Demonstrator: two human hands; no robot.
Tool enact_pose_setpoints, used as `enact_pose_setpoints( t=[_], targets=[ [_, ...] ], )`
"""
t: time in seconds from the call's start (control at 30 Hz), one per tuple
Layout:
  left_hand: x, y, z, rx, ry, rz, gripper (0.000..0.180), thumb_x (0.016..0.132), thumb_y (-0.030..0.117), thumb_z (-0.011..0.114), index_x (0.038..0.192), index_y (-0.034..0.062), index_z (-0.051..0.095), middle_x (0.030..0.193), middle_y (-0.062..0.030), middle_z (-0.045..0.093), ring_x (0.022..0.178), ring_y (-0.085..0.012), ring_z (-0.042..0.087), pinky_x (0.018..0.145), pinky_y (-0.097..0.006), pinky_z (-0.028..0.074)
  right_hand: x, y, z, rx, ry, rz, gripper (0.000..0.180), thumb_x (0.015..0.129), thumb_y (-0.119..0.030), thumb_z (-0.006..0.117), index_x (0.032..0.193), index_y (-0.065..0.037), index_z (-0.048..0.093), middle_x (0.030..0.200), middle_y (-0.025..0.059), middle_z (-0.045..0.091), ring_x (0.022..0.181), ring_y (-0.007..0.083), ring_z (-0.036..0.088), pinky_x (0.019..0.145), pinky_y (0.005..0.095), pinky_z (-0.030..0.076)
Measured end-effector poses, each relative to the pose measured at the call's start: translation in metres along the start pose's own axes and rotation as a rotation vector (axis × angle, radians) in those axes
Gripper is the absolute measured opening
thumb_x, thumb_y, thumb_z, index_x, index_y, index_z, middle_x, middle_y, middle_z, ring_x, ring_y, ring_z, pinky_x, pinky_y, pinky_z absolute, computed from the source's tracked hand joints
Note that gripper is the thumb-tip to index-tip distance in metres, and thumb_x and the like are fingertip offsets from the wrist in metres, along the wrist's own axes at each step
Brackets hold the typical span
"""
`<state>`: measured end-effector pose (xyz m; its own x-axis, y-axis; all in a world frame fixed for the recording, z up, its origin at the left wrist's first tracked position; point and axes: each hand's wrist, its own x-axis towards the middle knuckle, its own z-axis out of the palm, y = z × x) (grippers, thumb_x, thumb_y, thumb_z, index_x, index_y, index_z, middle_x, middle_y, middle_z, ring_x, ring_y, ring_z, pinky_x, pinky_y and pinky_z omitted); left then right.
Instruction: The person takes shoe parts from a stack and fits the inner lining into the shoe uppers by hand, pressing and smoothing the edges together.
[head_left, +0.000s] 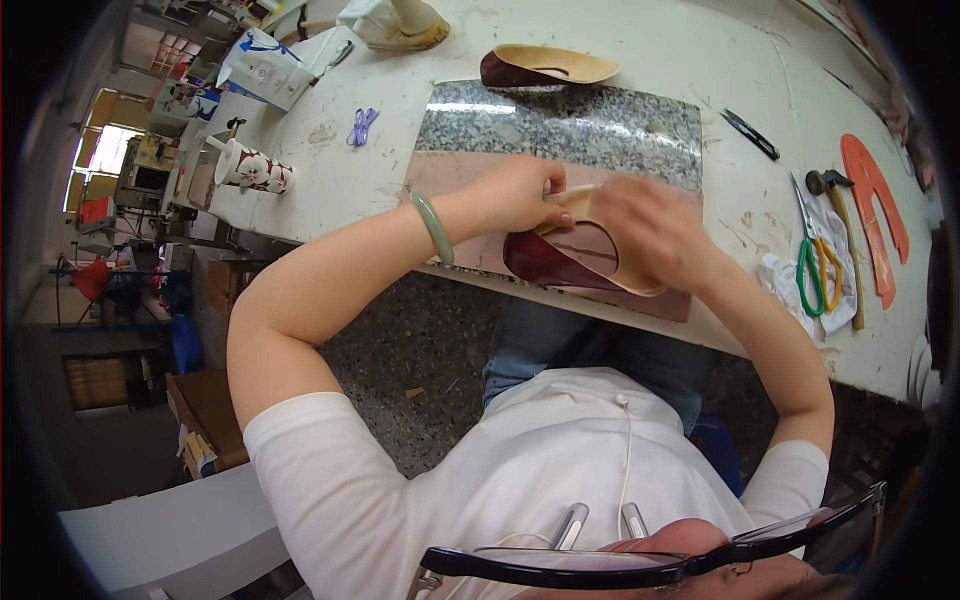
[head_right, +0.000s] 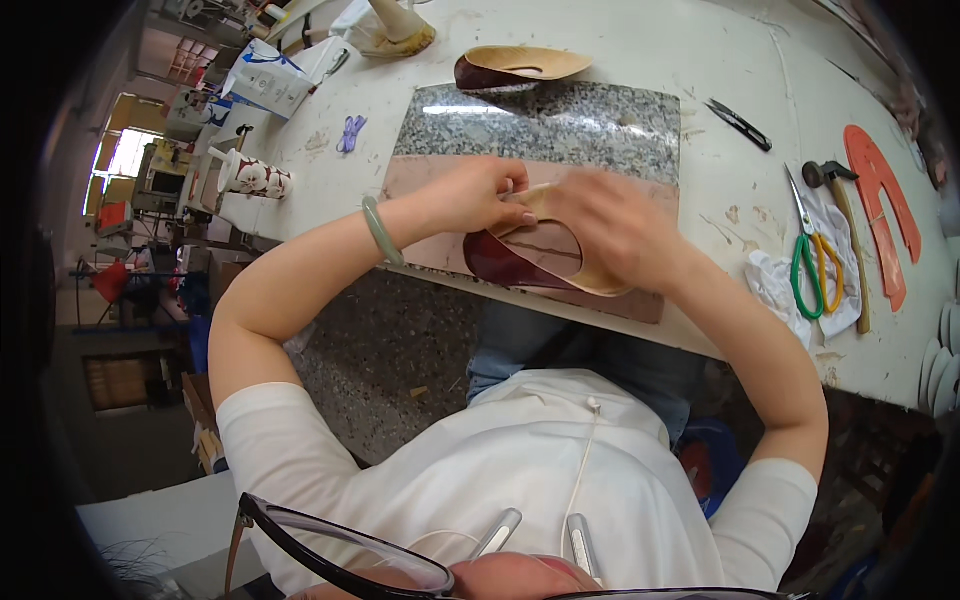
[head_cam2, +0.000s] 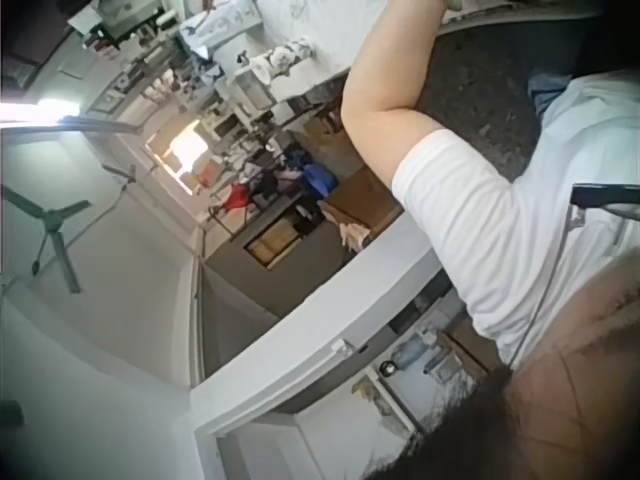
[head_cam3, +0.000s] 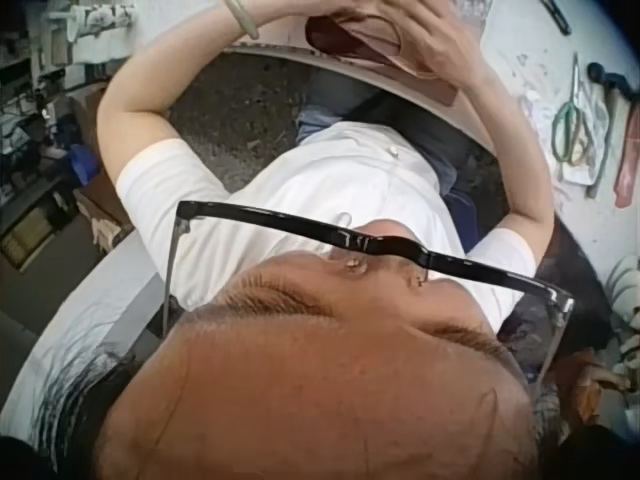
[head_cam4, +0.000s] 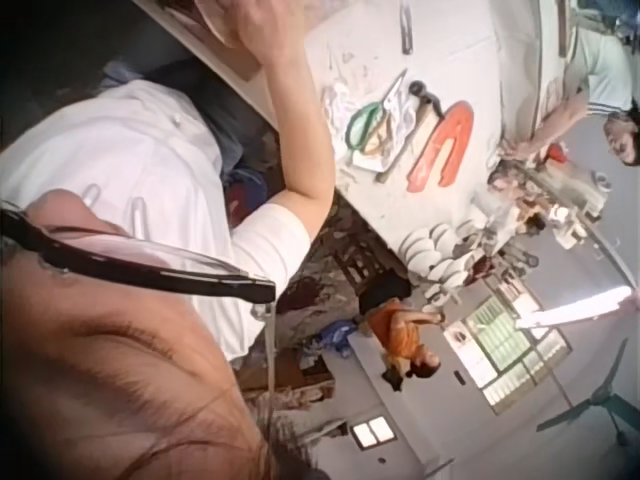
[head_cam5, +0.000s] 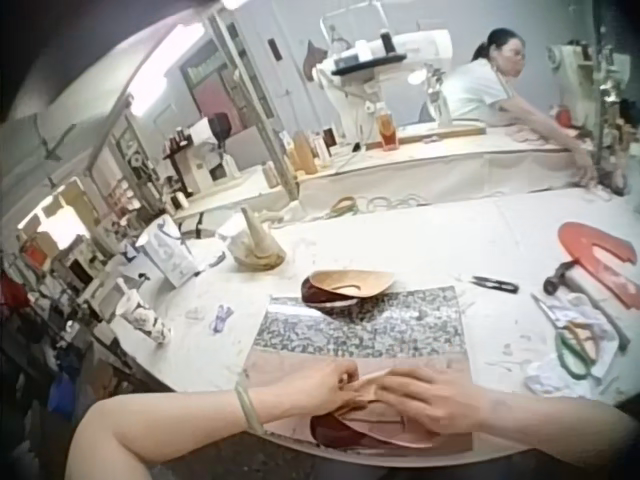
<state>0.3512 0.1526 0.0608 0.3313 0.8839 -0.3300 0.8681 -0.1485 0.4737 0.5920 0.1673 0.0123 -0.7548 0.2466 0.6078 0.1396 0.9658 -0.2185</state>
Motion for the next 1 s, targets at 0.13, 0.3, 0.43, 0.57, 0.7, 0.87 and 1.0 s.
enact_pose_setpoints(
  t=[0.13,0.3,0.43,0.57,0.7,0.87,1.0],
  targets=[
    [-0.004,-0.004,-0.007,-0.044,-0.066,0.037,0.031,0.077,0.023,0.078,0.096,0.004,0.061,0.084,-0.0133,0.066,0.077,-0.0247,0.062,0.07,-0.036,0.048,-0.005,-0.004,0.004,0.103,-0.294,0.07,0.044,0.081,-0.011,0.059,0.124,-0.004,0.056,0.129,0.0116,0.053,0.122,0.0268,0.046,0.101,0.0381,0.041],
    [-0.015,-0.009,-0.011,-0.042,-0.021,0.018,0.025,0.08,0.018,0.073,0.096,0.0045,0.06,0.081,-0.0114,0.066,0.076,-0.0215,0.062,0.069,-0.035,0.048,0.022,-0.006,0.004,0.101,-0.368,0.059,0.04,0.085,-0.021,0.061,0.122,-0.005,0.057,0.126,0.0075,0.051,0.112,0.026,0.05,0.098,0.0361,0.042],
    [-0.017,-0.01,-0.004,-0.176,0.094,-0.09,0.021,0.083,0.015,0.069,0.096,0.0033,0.057,0.075,-0.0094,0.065,0.068,-0.0194,0.062,0.062,-0.033,0.048,0.038,-0.013,0.011,0.066,-0.405,0.07,0.04,0.085,-0.024,0.061,0.12,-0.006,0.057,0.121,0.0086,0.052,0.105,0.025,0.05,0.095,0.0366,0.043],
    [-0.019,-0.015,0.004,-0.19,0.181,-0.073,0.021,0.084,0.014,0.067,0.097,0.0015,0.055,0.071,-0.0086,0.064,0.064,-0.018,0.061,0.058,-0.032,0.047,0.032,-0.013,0.017,0.014,-0.487,-0.004,0.042,0.09,-0.02,0.051,0.129,-0.006,0.053,0.136,0.0113,0.046,0.125,0.0276,0.043,0.108,0.0373,0.034],
    [-0.016,-0.02,0.006,-0.235,0.15,-0.105,0.022,0.087,0.011,0.063,0.103,0.0003,0.052,0.072,-0.0068,0.063,0.066,-0.015,0.06,0.059,-0.03,0.046,0.026,0.001,0.029,0.116,-0.518,-0.117,0.054,0.088,-0.013,0.049,0.14,-0.003,0.041,0.152,0.0132,0.031,0.142,0.0251,0.027,0.118,0.0391,0.02],
    [-0.018,-0.018,0.015,-0.352,0.212,-0.149,0.022,0.092,0.014,0.059,0.106,0.0005,0.05,0.079,-0.0075,0.063,0.073,-0.0128,0.06,0.062,-0.029,0.046,0.028,0.003,0.021,0.184,-0.533,-0.043,0.056,0.096,-0.028,0.041,0.147,-0.007,0.031,0.153,0.009,0.031,0.143,0.019,0.025,0.118,0.0382,0.019],
    [-0.024,-0.014,0.012,-0.335,0.242,-0.158,0.027,0.091,0.02,0.062,0.106,-0.0017,0.057,0.085,-0.0084,0.065,0.078,-0.013,0.061,0.066,-0.029,0.048,0.015,-0.001,0.023,-0.025,-0.469,0.084,0.062,0.097,-0.043,0.038,0.148,-0.008,0.029,0.154,0.008,0.03,0.143,0.0202,0.025,0.118,0.0398,0.017]
  ],
)
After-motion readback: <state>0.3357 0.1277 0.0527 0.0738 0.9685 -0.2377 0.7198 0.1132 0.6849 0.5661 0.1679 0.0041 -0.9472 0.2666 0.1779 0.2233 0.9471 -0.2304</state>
